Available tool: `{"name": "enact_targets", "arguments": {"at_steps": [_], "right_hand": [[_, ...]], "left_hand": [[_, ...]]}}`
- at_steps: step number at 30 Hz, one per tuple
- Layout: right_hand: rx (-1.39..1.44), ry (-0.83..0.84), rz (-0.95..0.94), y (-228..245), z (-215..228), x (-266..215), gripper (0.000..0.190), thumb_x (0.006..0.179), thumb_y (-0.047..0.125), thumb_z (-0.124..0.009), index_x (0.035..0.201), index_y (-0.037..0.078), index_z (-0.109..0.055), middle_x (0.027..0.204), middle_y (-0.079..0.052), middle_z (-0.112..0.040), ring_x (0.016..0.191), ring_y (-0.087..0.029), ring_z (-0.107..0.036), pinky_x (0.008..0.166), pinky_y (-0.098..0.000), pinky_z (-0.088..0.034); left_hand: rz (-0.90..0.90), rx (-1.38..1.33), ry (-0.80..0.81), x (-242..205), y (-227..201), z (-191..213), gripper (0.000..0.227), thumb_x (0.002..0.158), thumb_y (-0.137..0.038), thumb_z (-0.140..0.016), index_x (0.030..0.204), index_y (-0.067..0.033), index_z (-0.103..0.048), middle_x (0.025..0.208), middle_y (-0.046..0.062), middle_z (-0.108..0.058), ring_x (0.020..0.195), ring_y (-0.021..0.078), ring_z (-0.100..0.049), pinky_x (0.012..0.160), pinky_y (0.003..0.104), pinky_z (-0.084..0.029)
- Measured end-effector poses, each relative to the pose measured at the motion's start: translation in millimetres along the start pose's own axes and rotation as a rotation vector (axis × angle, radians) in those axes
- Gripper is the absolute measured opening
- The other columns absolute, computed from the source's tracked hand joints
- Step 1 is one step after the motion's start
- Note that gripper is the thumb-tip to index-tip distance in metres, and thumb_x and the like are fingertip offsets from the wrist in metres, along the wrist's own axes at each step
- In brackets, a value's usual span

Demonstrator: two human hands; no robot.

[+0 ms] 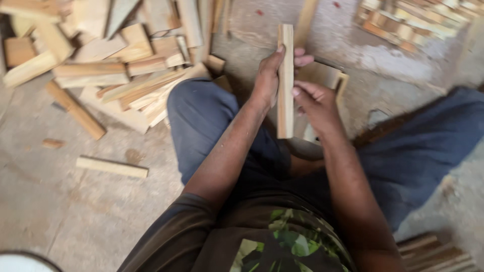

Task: The person sits on the floor and assembles small wooden frames by hand. They pick up thin wooden strips from a pile, fit them into a rectangular frame, and place the completed frames into a stack nearby.

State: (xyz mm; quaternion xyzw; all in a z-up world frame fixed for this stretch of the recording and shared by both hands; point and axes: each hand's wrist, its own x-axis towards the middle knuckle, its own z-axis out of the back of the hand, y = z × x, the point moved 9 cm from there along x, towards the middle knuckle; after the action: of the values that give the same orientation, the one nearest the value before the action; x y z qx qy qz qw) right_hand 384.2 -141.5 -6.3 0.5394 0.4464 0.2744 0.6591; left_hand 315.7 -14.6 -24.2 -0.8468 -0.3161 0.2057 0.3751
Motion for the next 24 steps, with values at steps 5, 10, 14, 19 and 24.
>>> {"name": "enact_targets", "arguments": {"at_steps": [5,10,14,19,24], "right_hand": [[0.107,-0.195,-0.067,-36.4,52.5,-27.1,0.024,0.097,0.011,-0.073,0.118,0.000,-0.073,0.092,-0.003,-0.075,0.070,-0.008,-0.065,0.055,-0.0226,-0.051],[0.033,-0.543,-0.147,-110.5,154.7,-41.9,0.021,0.095,0.008,-0.070,0.114,0.000,-0.075,0.093,-0.005,-0.077,0.069,-0.009,-0.067,0.055,-0.0238,-0.053],[0.004,-0.628,-0.202,-172.0,185.9,-32.1,0.022,0.094,0.009,-0.074,0.114,0.001,-0.077,0.093,-0.007,-0.078,0.068,-0.012,-0.066,0.053,-0.0256,-0.049],[-0.444,-0.649,0.162,-154.2,168.4,-19.9,0.022,0.090,0.007,-0.081,0.109,-0.003,-0.078,0.094,-0.015,-0.080,0.079,-0.018,-0.074,0.075,-0.0325,-0.058],[-0.645,-0.700,-0.032,-134.8,163.6,-26.8,0.017,0.086,0.015,-0.083,0.097,0.002,-0.081,0.083,-0.020,-0.075,0.068,-0.029,-0.072,0.068,-0.0385,-0.055]], "left_hand": [[0.123,0.179,-0.027,-3.0,61.4,-28.1,0.060,0.111,-0.045,-0.041,0.122,0.0062,-0.070,0.104,0.020,-0.076,0.079,0.0178,-0.066,0.074,0.034,-0.056],[-0.122,1.092,-0.241,6.1,73.6,8.1,0.030,0.089,-0.024,-0.073,0.108,0.0000,-0.076,0.097,0.022,-0.076,0.090,0.0365,-0.074,0.079,0.044,-0.057],[0.066,1.314,-0.276,-5.1,107.4,45.3,0.027,0.080,-0.020,-0.081,0.096,0.0012,-0.076,0.094,0.024,-0.074,0.090,0.0404,-0.072,0.082,0.046,-0.056],[0.087,1.326,-0.249,-5.9,118.7,48.2,0.017,0.077,-0.014,-0.083,0.082,-0.0001,-0.075,0.088,0.021,-0.074,0.086,0.0388,-0.072,0.080,0.045,-0.058],[0.197,1.342,-0.256,-4.4,124.0,48.1,0.016,0.079,-0.015,-0.081,0.083,-0.0027,-0.072,0.084,0.019,-0.074,0.081,0.0345,-0.074,0.076,0.043,-0.059]]}}
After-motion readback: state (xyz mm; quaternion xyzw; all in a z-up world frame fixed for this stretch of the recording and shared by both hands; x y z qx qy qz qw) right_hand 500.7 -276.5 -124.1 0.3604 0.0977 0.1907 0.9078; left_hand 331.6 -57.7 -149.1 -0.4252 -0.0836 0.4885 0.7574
